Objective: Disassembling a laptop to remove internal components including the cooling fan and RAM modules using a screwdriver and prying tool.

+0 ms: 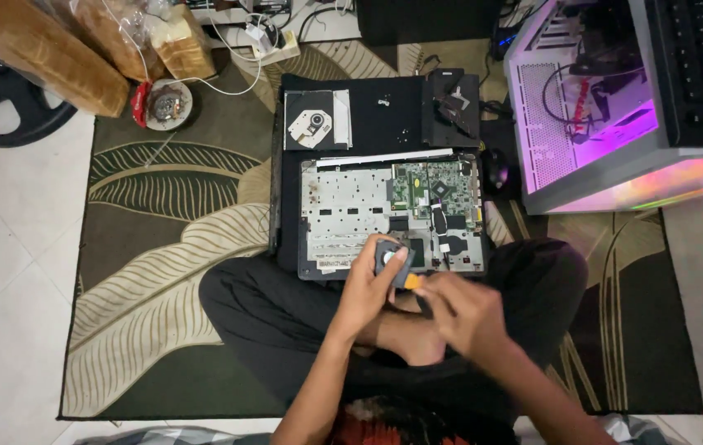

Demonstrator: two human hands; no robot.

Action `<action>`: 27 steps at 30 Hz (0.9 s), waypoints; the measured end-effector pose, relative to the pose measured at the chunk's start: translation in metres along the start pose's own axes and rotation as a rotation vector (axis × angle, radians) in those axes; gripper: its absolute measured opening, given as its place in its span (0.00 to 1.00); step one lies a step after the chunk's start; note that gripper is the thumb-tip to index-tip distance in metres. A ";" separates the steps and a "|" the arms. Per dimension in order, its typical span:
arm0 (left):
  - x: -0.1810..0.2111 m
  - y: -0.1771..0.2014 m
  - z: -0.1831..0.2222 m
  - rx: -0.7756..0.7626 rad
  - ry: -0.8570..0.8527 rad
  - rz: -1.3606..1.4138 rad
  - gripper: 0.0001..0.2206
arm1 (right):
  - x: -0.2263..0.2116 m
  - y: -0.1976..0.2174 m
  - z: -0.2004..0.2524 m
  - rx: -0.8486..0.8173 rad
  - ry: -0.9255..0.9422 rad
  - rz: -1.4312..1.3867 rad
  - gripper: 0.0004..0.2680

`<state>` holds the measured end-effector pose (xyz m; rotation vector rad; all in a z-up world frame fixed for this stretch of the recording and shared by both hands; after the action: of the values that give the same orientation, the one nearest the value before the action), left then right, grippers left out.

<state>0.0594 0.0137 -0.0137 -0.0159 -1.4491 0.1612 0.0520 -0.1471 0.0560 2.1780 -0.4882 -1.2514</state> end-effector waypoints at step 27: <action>-0.003 -0.018 -0.014 0.108 0.083 0.693 0.09 | 0.051 0.007 -0.009 -0.074 -0.376 -0.503 0.06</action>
<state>0.0750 -0.0036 -0.0163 -0.4340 -1.3007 0.7942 0.0851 -0.1791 0.0303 2.0734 -0.0230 -1.9324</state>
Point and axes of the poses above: each hand's wrist, its own z-axis away from the middle knuckle, its own y-axis out of the back of the hand, x = y × z, the point moved 6 cm from there along -z, towards the middle knuckle, and after that the axes turned 4 degrees about -y, right-handed, at the moved point
